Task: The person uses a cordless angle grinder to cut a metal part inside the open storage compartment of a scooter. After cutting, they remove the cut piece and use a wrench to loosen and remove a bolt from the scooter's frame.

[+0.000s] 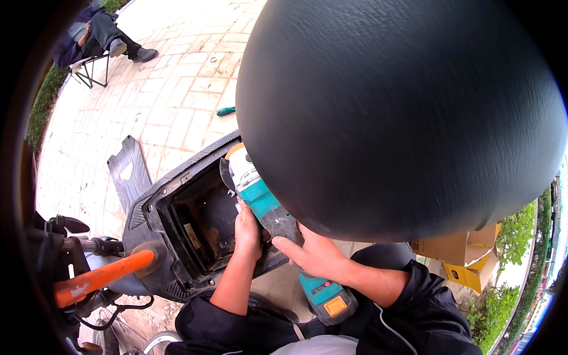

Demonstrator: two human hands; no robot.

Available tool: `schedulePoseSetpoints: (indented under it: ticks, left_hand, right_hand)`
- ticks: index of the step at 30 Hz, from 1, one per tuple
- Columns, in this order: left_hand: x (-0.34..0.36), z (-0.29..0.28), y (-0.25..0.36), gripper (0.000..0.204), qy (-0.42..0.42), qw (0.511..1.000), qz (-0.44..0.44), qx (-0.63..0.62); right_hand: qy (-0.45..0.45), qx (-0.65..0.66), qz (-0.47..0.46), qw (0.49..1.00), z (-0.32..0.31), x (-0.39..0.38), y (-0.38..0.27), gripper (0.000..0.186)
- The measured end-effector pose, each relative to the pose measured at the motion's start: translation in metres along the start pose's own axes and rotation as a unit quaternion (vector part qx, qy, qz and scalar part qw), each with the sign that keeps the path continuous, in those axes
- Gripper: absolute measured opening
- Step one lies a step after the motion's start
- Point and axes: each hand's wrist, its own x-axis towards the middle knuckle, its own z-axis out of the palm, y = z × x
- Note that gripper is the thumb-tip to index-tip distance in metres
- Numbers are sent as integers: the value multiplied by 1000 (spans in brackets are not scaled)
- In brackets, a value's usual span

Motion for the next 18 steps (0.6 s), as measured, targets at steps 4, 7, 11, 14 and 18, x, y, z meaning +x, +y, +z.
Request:
schedulePoseSetpoints:
  ticks: [4,7,11,14,18]
  left_hand:
    - [1,3,1,68,8,1000,-3,-2]
    - [4,1,-3,68,16,1000,11,-1]
    - [4,2,0,68,23,1000,10,9]
    - [1,4,6,69,30,999,11,34]
    - [6,-3,5,68,17,999,21,45]
  right_hand:
    - [1,0,14,1000,-2,2,1,51]
    - [11,10,15,1000,0,3,-2,39]
    - [5,27,16,999,-4,3,-5,38]
    - [0,19,26,999,-9,2,-6,39]
    - [-9,-20,36,999,-16,1,-9,38]
